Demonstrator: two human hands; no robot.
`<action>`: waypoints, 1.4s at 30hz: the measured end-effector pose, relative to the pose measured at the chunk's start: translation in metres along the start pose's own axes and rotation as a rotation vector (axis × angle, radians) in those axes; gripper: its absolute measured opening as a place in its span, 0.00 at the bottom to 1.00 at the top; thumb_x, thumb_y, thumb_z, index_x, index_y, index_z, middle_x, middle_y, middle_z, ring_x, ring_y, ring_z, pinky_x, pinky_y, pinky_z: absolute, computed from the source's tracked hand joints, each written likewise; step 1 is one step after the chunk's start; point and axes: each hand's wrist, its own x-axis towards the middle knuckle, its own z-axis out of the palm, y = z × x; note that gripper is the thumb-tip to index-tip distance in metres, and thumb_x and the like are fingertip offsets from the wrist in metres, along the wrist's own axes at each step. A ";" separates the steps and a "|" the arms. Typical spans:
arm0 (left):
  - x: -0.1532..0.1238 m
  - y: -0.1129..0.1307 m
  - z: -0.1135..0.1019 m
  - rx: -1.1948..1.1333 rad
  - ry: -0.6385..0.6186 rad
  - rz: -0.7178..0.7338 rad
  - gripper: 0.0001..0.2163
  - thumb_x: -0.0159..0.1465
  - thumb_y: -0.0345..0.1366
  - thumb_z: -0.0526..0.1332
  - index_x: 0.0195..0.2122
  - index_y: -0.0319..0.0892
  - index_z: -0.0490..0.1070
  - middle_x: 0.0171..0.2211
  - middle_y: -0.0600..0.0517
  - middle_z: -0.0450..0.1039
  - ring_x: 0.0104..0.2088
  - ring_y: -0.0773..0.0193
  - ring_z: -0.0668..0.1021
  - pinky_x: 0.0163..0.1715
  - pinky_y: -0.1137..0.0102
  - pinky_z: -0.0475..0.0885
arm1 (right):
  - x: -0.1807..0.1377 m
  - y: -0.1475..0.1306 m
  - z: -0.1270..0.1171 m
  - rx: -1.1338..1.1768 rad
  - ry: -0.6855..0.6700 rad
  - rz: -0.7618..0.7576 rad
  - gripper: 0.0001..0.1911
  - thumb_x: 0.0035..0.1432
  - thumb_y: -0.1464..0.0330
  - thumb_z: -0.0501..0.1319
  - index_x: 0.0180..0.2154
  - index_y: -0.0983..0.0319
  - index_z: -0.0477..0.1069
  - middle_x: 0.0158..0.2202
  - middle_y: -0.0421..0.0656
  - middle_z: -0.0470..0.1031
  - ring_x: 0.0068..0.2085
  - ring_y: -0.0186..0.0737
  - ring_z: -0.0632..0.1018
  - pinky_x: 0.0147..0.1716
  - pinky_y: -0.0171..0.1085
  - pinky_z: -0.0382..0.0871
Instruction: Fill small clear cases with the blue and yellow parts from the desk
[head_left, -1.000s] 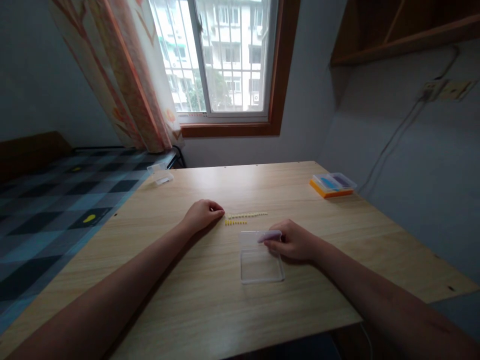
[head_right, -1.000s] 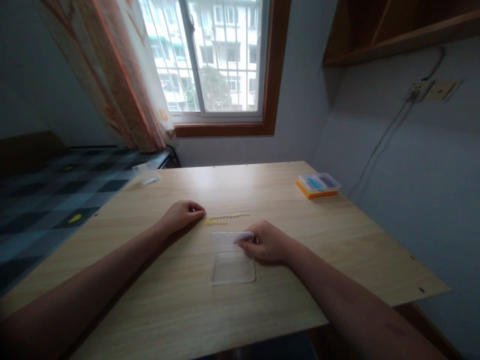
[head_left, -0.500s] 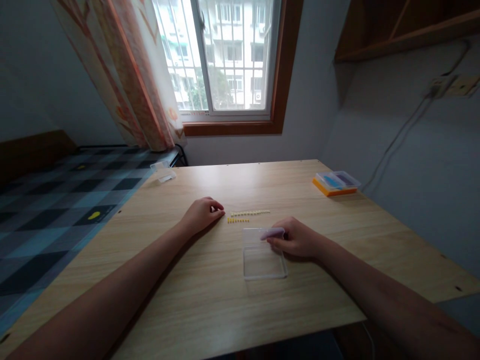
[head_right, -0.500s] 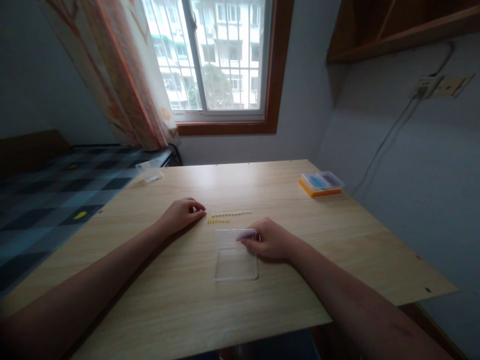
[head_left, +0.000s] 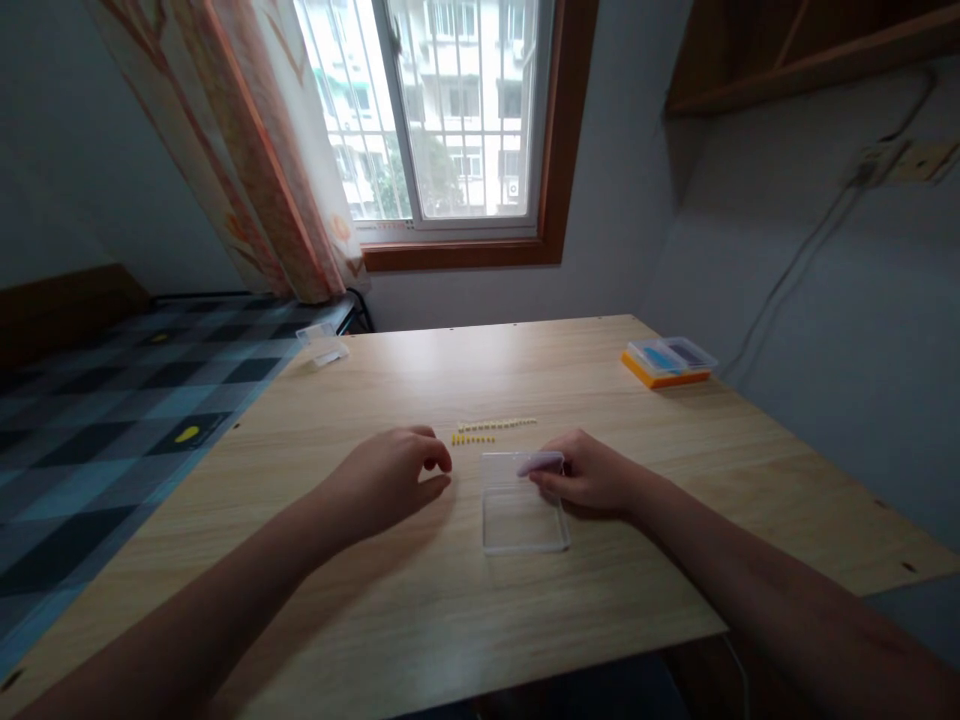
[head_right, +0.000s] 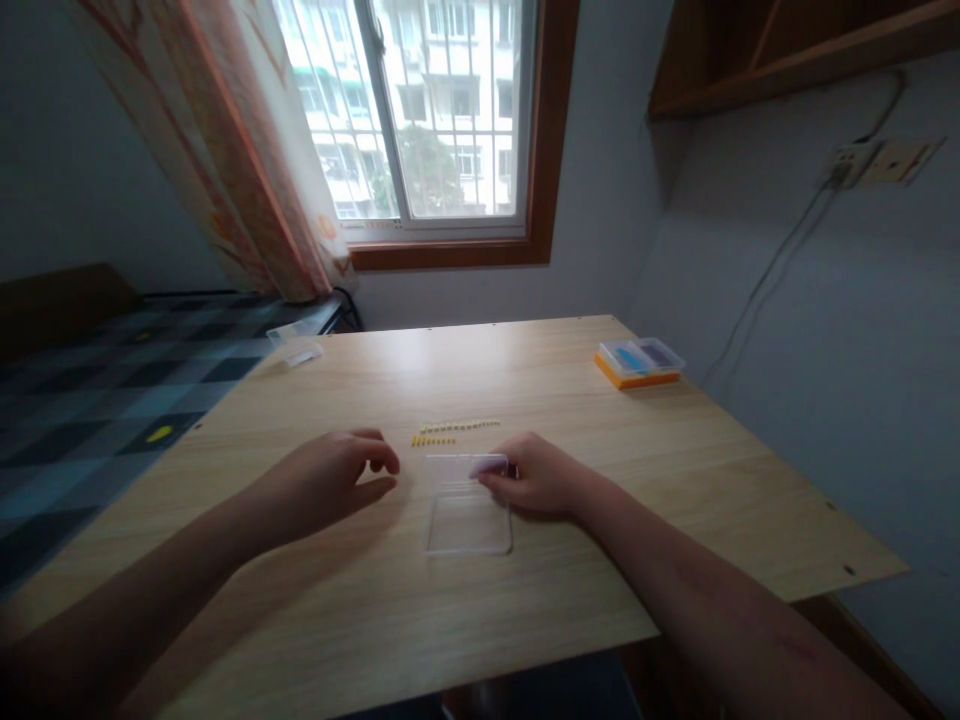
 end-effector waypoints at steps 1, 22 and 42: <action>-0.006 0.008 0.003 -0.029 -0.012 0.028 0.06 0.60 0.36 0.63 0.33 0.47 0.81 0.34 0.51 0.79 0.31 0.59 0.79 0.32 0.67 0.70 | 0.000 0.000 0.000 0.003 -0.006 0.003 0.11 0.64 0.68 0.60 0.35 0.66 0.79 0.26 0.39 0.75 0.26 0.30 0.70 0.28 0.30 0.59; -0.014 0.044 0.054 -0.244 0.105 0.025 0.07 0.64 0.39 0.64 0.40 0.48 0.80 0.31 0.52 0.76 0.30 0.61 0.77 0.28 0.69 0.69 | 0.000 -0.004 -0.001 -0.015 -0.001 -0.001 0.10 0.64 0.69 0.60 0.34 0.65 0.79 0.25 0.38 0.74 0.26 0.30 0.69 0.28 0.30 0.59; -0.026 0.027 0.069 0.077 0.443 0.616 0.30 0.68 0.50 0.61 0.67 0.44 0.62 0.59 0.42 0.73 0.59 0.47 0.71 0.65 0.50 0.61 | -0.001 -0.017 0.004 -0.139 -0.012 0.101 0.08 0.60 0.63 0.68 0.35 0.62 0.75 0.28 0.37 0.75 0.28 0.31 0.71 0.29 0.30 0.58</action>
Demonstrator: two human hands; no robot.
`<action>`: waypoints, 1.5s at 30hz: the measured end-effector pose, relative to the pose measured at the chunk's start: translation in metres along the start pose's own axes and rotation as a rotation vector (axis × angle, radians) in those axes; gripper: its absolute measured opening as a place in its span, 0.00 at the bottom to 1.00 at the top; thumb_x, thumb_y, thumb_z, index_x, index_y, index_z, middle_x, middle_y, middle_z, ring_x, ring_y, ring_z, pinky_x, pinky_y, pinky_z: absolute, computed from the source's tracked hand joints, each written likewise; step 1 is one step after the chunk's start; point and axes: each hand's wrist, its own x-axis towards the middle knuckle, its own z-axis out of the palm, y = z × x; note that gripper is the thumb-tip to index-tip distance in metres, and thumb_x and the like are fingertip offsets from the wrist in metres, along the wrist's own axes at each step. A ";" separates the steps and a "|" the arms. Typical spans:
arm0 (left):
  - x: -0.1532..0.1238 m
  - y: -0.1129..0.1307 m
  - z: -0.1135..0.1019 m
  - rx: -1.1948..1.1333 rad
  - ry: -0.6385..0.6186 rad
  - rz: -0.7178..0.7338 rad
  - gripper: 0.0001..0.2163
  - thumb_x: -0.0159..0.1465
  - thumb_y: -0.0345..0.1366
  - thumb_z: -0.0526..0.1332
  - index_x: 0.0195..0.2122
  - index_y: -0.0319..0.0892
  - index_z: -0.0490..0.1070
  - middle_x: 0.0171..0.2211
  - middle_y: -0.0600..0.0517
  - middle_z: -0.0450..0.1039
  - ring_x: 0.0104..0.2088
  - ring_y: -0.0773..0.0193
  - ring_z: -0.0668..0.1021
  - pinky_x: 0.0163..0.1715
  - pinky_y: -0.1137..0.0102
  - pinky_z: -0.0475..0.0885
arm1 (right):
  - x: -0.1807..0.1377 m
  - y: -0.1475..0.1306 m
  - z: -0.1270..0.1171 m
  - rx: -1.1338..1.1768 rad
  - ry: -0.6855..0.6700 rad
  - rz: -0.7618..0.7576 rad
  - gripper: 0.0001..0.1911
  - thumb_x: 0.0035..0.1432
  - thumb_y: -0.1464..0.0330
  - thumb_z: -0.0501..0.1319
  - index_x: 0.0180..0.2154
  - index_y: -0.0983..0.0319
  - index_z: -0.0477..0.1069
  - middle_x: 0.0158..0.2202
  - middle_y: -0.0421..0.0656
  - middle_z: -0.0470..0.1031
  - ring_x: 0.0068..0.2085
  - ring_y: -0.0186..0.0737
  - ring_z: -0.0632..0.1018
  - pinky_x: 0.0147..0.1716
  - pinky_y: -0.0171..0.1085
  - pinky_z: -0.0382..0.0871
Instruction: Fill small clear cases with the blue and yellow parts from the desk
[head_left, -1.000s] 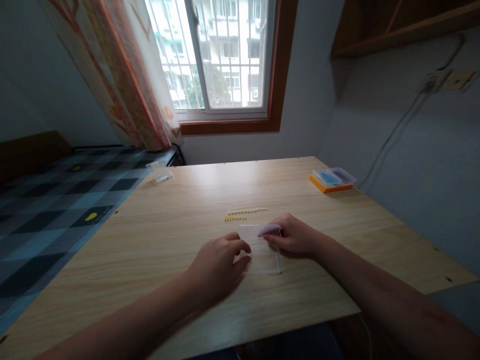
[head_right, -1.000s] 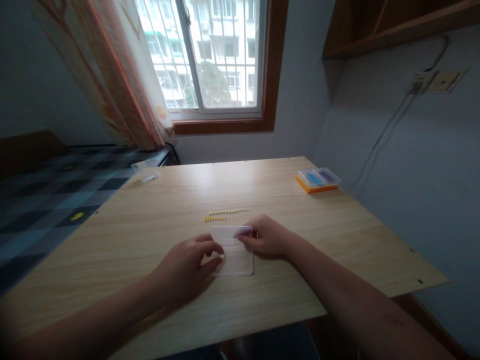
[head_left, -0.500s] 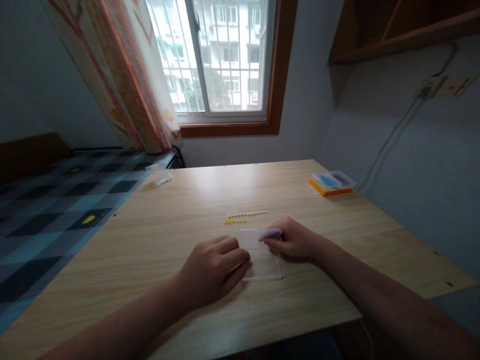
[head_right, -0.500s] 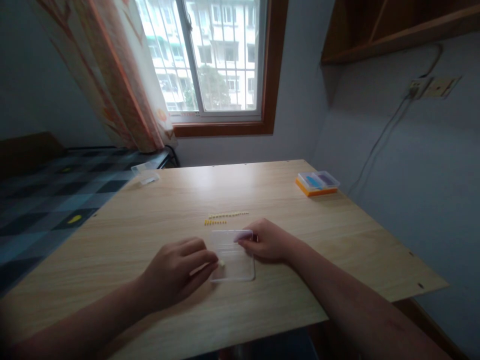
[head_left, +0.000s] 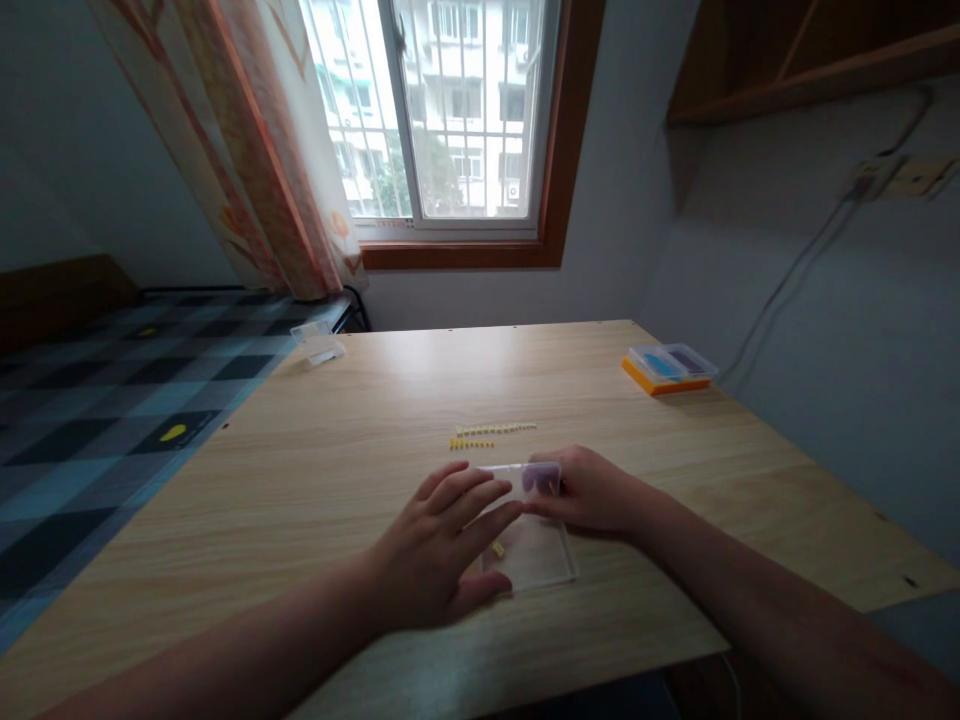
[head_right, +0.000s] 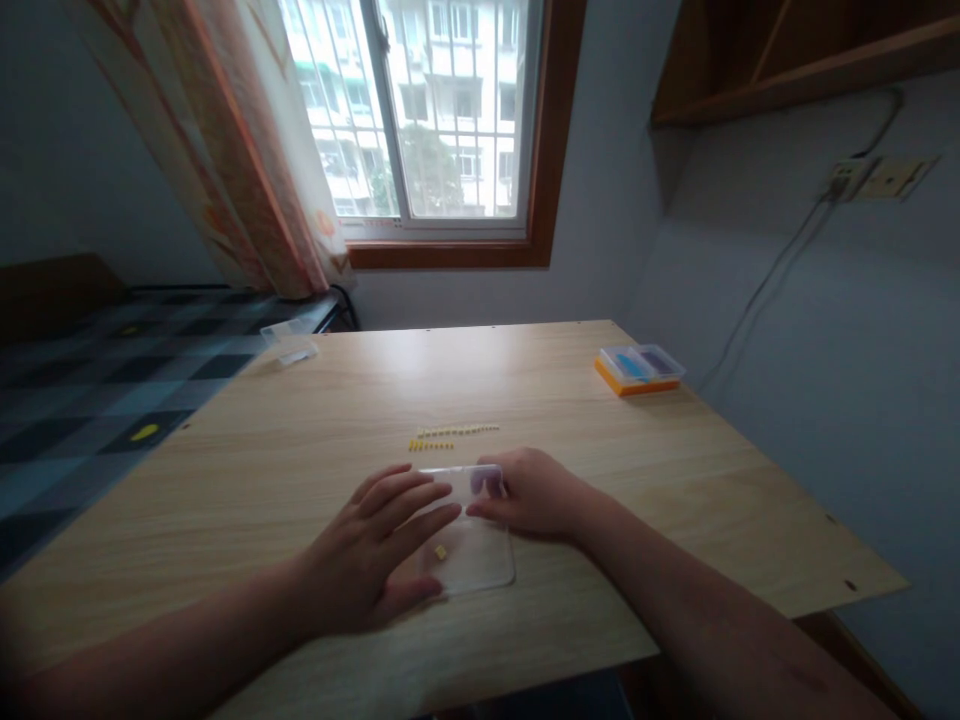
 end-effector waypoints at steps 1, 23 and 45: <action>0.000 -0.001 0.000 -0.009 -0.017 -0.014 0.30 0.68 0.50 0.61 0.68 0.44 0.61 0.60 0.41 0.72 0.60 0.46 0.71 0.65 0.49 0.60 | 0.000 -0.001 -0.001 -0.031 0.009 0.022 0.10 0.59 0.62 0.69 0.35 0.62 0.75 0.28 0.37 0.75 0.28 0.31 0.71 0.29 0.31 0.57; 0.014 0.005 -0.006 -0.130 -0.337 -0.199 0.28 0.64 0.45 0.60 0.63 0.38 0.67 0.65 0.38 0.66 0.65 0.41 0.67 0.66 0.43 0.58 | -0.027 -0.025 -0.009 -0.075 -0.069 -0.370 0.08 0.62 0.63 0.66 0.33 0.60 0.78 0.28 0.37 0.75 0.29 0.29 0.73 0.31 0.31 0.59; 0.011 -0.009 -0.004 -0.390 -0.378 -0.244 0.40 0.58 0.64 0.64 0.64 0.41 0.66 0.63 0.37 0.67 0.64 0.39 0.68 0.66 0.44 0.57 | -0.019 -0.043 0.008 -0.477 -0.238 -0.373 0.09 0.69 0.66 0.56 0.41 0.55 0.75 0.30 0.36 0.77 0.28 0.33 0.72 0.28 0.38 0.50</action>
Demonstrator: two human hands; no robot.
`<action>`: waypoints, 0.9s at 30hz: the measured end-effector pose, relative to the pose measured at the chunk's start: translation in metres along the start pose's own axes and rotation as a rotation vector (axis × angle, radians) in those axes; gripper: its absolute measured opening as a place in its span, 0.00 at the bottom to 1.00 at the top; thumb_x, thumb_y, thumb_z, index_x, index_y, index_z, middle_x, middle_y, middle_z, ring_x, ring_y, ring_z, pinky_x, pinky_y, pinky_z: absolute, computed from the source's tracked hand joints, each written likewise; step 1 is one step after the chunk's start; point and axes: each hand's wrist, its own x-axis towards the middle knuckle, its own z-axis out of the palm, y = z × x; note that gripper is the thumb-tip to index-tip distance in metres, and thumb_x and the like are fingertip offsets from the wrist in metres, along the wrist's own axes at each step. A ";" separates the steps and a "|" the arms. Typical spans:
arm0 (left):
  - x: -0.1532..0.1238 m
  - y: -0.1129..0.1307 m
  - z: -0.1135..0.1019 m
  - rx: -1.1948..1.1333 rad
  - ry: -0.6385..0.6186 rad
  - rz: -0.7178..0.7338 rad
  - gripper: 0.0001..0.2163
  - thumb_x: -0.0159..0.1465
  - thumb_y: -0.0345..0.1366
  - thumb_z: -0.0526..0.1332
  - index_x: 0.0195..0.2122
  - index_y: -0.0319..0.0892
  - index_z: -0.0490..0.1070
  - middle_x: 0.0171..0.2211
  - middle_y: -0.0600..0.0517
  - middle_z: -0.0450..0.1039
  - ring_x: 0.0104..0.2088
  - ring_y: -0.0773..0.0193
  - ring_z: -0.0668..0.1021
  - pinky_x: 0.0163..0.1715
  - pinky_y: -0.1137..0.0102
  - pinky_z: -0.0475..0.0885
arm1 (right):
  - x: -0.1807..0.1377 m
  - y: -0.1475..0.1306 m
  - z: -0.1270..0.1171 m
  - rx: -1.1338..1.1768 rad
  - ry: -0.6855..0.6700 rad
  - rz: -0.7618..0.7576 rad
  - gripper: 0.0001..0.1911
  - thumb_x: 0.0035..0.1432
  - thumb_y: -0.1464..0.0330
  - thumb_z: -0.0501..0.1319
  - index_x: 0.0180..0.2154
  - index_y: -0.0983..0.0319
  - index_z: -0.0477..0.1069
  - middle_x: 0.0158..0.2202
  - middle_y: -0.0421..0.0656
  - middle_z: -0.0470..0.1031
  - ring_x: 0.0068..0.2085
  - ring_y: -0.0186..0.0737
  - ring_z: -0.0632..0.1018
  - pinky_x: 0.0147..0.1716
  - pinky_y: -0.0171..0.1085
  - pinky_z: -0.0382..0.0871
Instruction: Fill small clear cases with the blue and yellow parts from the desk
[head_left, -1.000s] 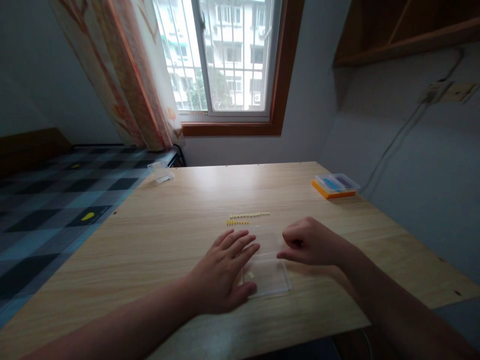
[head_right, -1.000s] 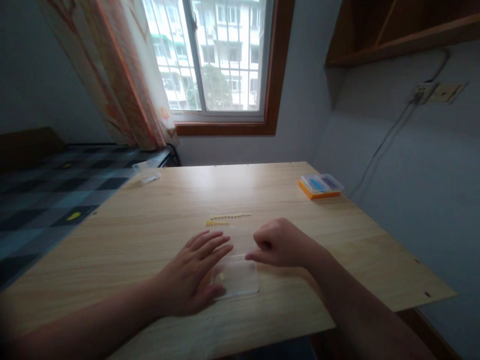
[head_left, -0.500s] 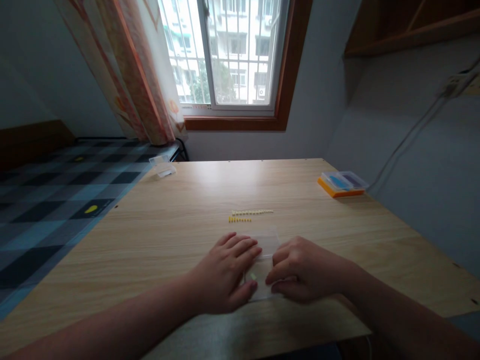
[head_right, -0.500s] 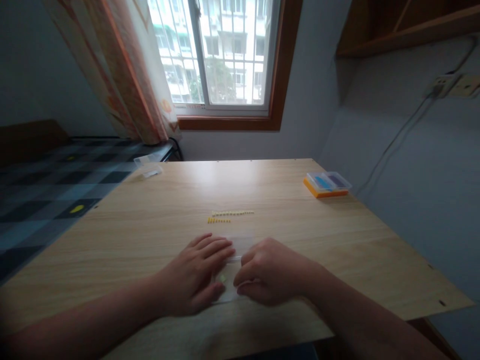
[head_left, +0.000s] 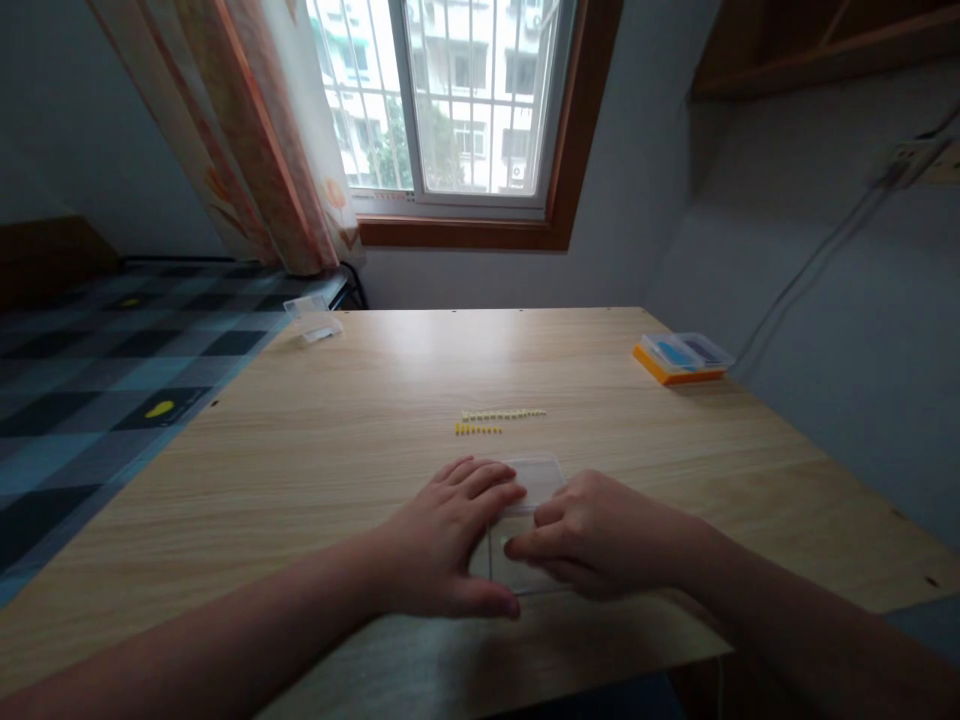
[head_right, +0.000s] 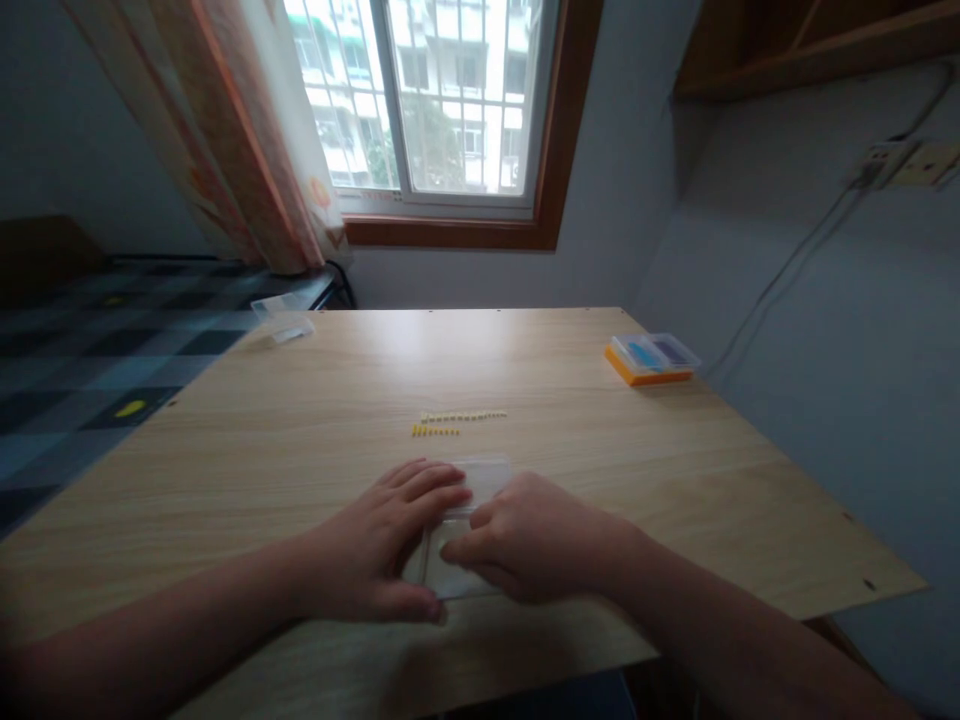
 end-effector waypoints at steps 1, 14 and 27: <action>0.000 0.000 0.000 -0.004 0.005 -0.003 0.40 0.58 0.64 0.65 0.63 0.41 0.66 0.63 0.37 0.68 0.64 0.39 0.68 0.66 0.45 0.58 | 0.002 -0.001 0.000 -0.013 0.004 0.010 0.09 0.68 0.66 0.56 0.41 0.56 0.75 0.31 0.37 0.77 0.28 0.33 0.72 0.28 0.38 0.50; -0.001 0.001 0.006 -0.005 0.052 0.004 0.40 0.58 0.65 0.65 0.63 0.41 0.67 0.62 0.38 0.68 0.63 0.39 0.69 0.66 0.45 0.57 | 0.006 -0.002 0.012 0.031 0.161 0.059 0.11 0.68 0.68 0.55 0.34 0.60 0.73 0.29 0.39 0.76 0.27 0.33 0.71 0.29 0.36 0.55; -0.003 -0.006 -0.006 -0.029 -0.056 -0.007 0.44 0.56 0.64 0.67 0.66 0.41 0.63 0.66 0.37 0.64 0.66 0.37 0.66 0.66 0.44 0.57 | 0.011 -0.011 0.011 -0.037 0.051 0.127 0.10 0.69 0.67 0.55 0.38 0.59 0.74 0.33 0.40 0.80 0.32 0.37 0.77 0.31 0.37 0.57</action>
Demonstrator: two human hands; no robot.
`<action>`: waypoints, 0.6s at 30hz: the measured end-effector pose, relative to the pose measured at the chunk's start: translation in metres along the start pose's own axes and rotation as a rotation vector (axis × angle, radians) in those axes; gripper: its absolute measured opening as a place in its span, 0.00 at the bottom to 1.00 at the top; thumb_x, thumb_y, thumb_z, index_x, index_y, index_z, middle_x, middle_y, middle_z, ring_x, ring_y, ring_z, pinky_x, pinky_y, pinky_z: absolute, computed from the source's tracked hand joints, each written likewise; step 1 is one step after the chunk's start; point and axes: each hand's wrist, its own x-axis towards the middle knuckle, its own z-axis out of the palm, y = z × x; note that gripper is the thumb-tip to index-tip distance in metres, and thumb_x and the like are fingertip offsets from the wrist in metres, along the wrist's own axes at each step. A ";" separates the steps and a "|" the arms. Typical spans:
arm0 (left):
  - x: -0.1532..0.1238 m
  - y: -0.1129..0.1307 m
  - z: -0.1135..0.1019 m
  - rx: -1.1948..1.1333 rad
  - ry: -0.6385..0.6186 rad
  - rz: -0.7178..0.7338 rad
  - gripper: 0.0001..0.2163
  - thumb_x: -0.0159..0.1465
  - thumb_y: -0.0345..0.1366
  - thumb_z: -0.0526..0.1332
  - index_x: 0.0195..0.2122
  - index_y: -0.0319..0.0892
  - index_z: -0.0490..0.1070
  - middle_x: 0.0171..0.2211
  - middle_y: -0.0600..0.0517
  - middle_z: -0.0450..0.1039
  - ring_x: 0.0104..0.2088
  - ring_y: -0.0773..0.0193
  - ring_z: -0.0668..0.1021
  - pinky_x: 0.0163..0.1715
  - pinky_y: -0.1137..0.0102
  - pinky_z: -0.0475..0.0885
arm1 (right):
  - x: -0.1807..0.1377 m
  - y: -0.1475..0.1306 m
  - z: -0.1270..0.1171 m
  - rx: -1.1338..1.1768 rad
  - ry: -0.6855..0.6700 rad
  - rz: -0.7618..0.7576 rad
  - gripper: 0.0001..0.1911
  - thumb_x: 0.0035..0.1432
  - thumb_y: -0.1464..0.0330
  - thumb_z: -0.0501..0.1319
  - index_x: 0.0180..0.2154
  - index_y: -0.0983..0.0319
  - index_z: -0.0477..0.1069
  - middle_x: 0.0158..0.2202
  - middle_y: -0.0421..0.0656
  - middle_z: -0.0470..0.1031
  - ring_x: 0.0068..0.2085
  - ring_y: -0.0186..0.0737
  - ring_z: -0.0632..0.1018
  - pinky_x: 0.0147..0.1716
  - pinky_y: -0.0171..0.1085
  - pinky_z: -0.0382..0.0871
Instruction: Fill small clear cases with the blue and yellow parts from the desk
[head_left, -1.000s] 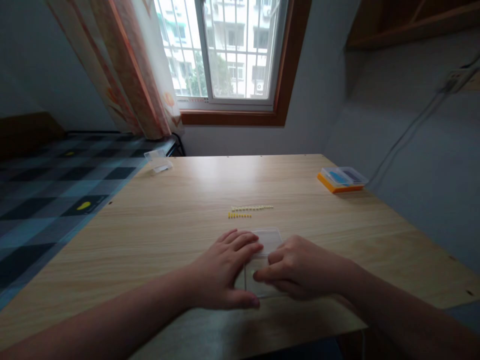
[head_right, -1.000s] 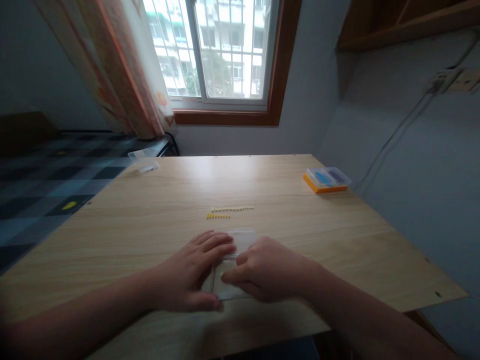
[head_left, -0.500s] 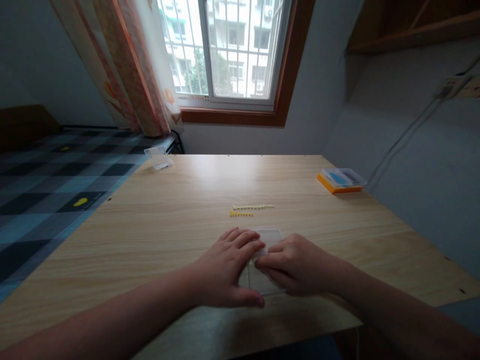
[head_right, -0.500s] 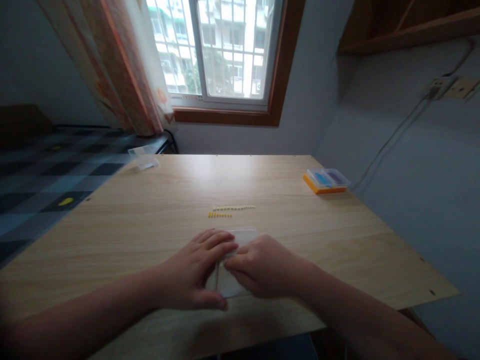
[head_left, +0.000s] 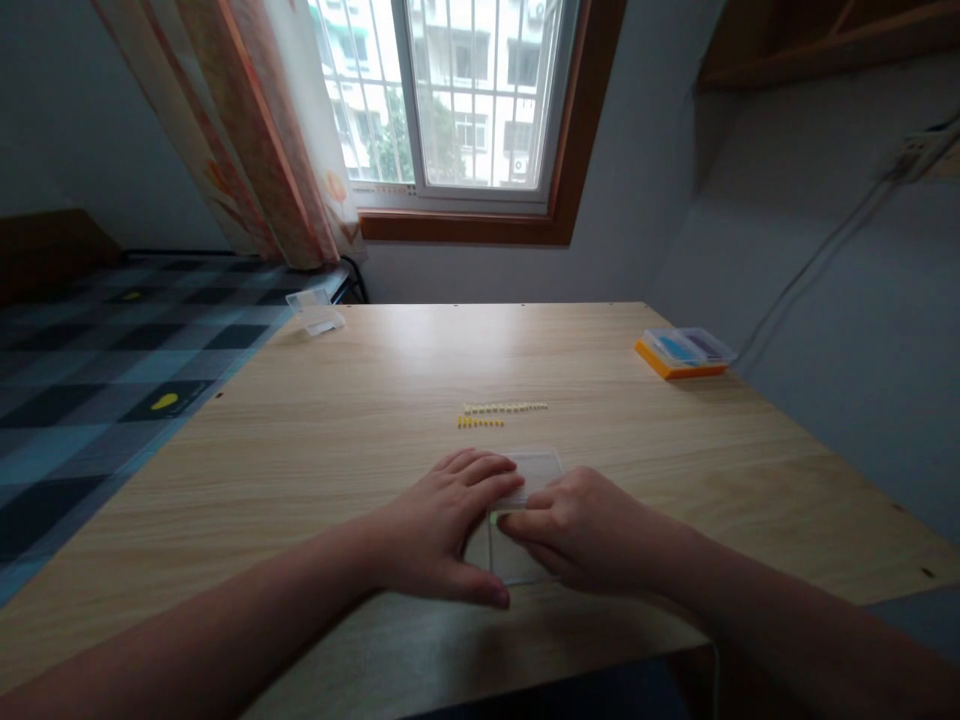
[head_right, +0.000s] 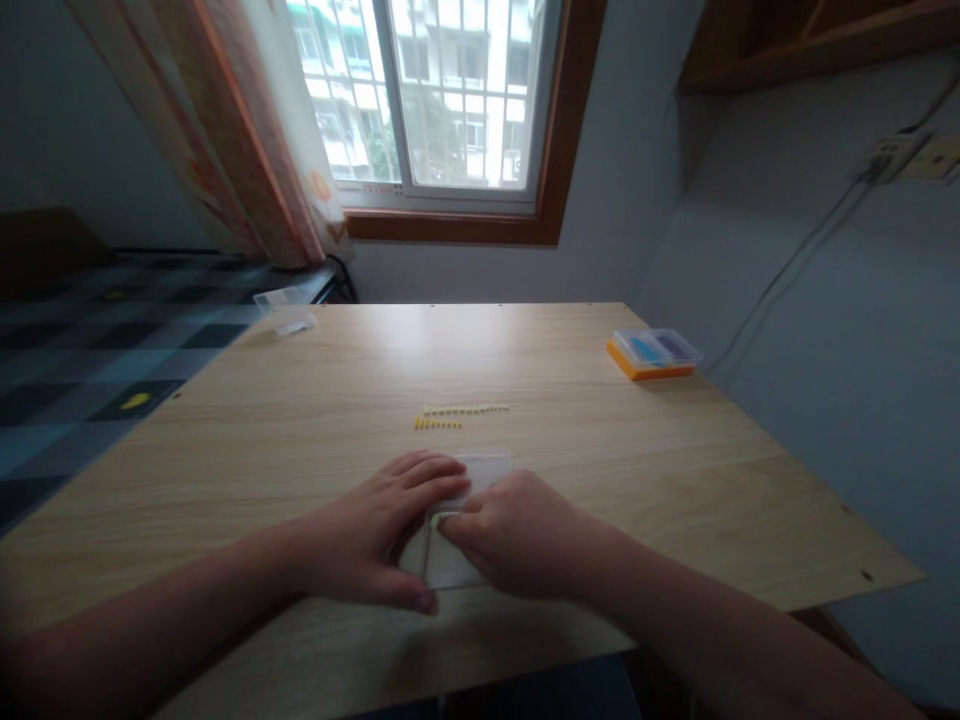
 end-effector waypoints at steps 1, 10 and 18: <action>0.000 0.000 0.000 0.002 -0.008 -0.004 0.44 0.56 0.64 0.67 0.67 0.41 0.63 0.66 0.36 0.64 0.66 0.37 0.65 0.66 0.43 0.57 | 0.000 0.000 -0.001 0.001 -0.006 0.005 0.10 0.69 0.67 0.55 0.38 0.59 0.74 0.33 0.40 0.80 0.32 0.37 0.77 0.31 0.37 0.57; 0.002 0.000 -0.001 0.003 -0.010 0.010 0.44 0.56 0.63 0.67 0.66 0.40 0.63 0.66 0.36 0.65 0.66 0.37 0.66 0.66 0.43 0.57 | 0.000 -0.001 -0.004 0.036 -0.024 0.033 0.10 0.69 0.68 0.56 0.36 0.62 0.74 0.34 0.42 0.81 0.33 0.37 0.78 0.31 0.36 0.59; 0.002 0.000 0.000 0.005 0.001 0.011 0.44 0.56 0.63 0.68 0.66 0.40 0.64 0.65 0.36 0.66 0.65 0.36 0.67 0.66 0.43 0.57 | 0.000 0.002 0.000 0.034 0.016 0.010 0.09 0.68 0.69 0.57 0.36 0.62 0.74 0.32 0.42 0.80 0.30 0.35 0.76 0.30 0.35 0.58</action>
